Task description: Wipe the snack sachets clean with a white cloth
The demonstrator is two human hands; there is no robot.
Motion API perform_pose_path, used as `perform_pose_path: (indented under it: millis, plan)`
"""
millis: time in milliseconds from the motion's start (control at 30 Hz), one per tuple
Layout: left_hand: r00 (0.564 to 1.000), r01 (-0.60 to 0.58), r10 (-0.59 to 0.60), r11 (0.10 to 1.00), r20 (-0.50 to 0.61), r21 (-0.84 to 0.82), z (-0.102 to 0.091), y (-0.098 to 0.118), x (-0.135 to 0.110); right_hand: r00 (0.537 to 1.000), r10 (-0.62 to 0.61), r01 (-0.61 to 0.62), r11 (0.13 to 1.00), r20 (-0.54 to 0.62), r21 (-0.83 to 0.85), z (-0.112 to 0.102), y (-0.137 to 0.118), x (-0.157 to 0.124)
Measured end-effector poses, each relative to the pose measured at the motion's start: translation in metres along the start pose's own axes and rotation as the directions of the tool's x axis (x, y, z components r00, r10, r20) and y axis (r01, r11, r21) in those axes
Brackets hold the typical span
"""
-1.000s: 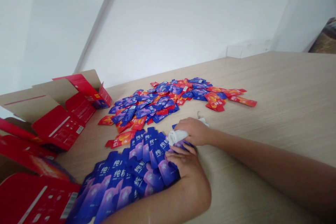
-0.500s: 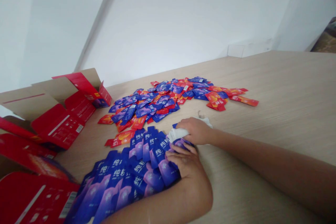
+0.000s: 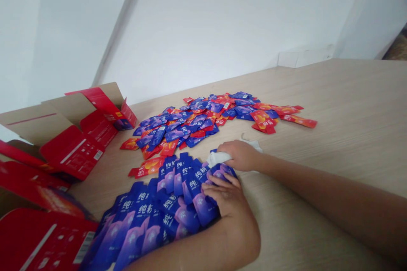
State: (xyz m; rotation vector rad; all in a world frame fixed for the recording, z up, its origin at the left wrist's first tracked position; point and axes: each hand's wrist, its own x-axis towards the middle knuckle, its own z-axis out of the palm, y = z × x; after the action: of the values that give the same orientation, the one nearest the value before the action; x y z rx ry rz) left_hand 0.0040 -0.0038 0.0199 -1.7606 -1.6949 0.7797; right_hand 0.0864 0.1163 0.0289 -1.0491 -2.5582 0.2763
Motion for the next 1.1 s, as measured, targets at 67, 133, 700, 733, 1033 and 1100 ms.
perform_pose_path:
  millis: [67, 133, 700, 733, 1033, 1100]
  plan:
    - [1.000, -0.018, 0.018, 1.000, 0.001, -0.003, 0.001, 0.001, 0.000, 0.999, -0.022, 0.024, 0.999, -0.038, 0.046, -0.001, -0.005, -0.001]
    - [1.000, -0.014, 0.014, 1.000, 0.007, -0.024, 0.002, 0.002, 0.001, 0.998, -0.062, 0.062, 0.997, -0.016, 0.048, 0.001, -0.010, -0.001]
    - [1.000, 0.012, -0.012, 1.000, -0.013, 0.010, 0.004, 0.005, 0.001, 0.991, -0.106, 0.107, 0.994, 0.080, -0.004, -0.005, -0.012, 0.000]
    - [1.000, 0.015, -0.015, 1.000, -0.014, 0.013, 0.003, 0.004, 0.002, 0.989, -0.108, 0.109, 0.994, 0.105, -0.004, -0.003, -0.012, 0.000]
    - [1.000, -0.001, 0.000, 0.999, 0.009, 0.049, 0.003, 0.003, 0.000, 0.998, 0.048, -0.042, 0.992, 0.044, -0.115, -0.002, 0.003, 0.001]
    - [1.000, 0.003, -0.003, 0.999, -0.001, 0.054, 0.004, 0.004, 0.000, 1.000, -0.002, 0.001, 0.998, -0.008, -0.064, -0.004, -0.002, 0.000]
